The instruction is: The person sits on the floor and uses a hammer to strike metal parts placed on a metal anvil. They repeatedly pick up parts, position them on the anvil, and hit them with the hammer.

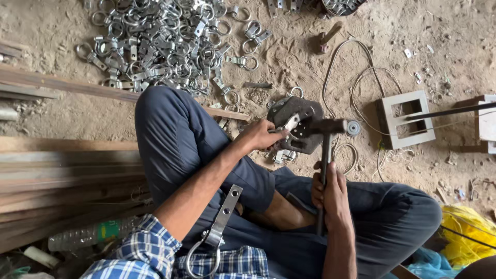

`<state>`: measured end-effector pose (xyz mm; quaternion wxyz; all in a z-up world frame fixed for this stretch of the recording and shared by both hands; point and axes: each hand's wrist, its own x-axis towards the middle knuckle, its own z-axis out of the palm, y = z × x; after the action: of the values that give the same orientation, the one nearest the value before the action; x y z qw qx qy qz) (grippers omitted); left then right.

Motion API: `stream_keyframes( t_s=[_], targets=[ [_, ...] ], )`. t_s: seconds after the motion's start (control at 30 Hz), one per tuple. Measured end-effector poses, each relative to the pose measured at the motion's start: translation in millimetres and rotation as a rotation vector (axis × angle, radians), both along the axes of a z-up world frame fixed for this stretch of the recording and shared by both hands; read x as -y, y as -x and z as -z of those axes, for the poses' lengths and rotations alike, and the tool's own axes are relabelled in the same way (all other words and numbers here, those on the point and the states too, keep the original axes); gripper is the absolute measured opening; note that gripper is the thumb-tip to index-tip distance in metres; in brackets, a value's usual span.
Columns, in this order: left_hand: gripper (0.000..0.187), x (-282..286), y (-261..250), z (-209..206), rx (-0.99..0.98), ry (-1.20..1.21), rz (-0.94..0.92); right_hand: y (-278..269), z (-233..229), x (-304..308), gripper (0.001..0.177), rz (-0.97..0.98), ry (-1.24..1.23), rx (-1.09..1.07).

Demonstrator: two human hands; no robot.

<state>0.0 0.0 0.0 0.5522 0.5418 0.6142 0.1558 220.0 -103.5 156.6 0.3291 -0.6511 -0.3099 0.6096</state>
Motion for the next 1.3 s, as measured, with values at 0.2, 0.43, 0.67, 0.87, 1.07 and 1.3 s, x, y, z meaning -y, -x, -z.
stream_keyframes(
  t_s=[0.2,0.43,0.67,0.87,1.07,1.3],
  targets=[
    [0.045,16.0,9.3,-16.5,-0.181,-0.429,-0.05,-19.5,17.3,3.6,0.042,0.062,-0.026,-0.115],
    [0.034,21.0,9.6,-63.0,-0.528,-0.896,-0.08,-6.6,7.1,4.7,0.045,0.031,-0.021,-0.045],
    [0.044,14.8,10.7,-50.8,-0.586,-0.801,-0.074,9.8,-5.8,6.1,0.046,-0.117,-0.114,0.162],
    [0.041,12.9,5.7,-37.6,-0.797,-0.742,0.073,23.4,-25.7,-9.3,0.039,-0.246,-0.406,0.482],
    [0.05,10.7,2.6,-45.8,-0.976,-0.718,0.139,34.5,-47.8,-23.0,0.035,-0.261,-0.683,0.642],
    [0.047,13.4,4.9,-54.2,-1.085,-0.631,0.22,52.5,18.6,-33.6,0.032,-0.421,-0.522,0.7]
  ],
)
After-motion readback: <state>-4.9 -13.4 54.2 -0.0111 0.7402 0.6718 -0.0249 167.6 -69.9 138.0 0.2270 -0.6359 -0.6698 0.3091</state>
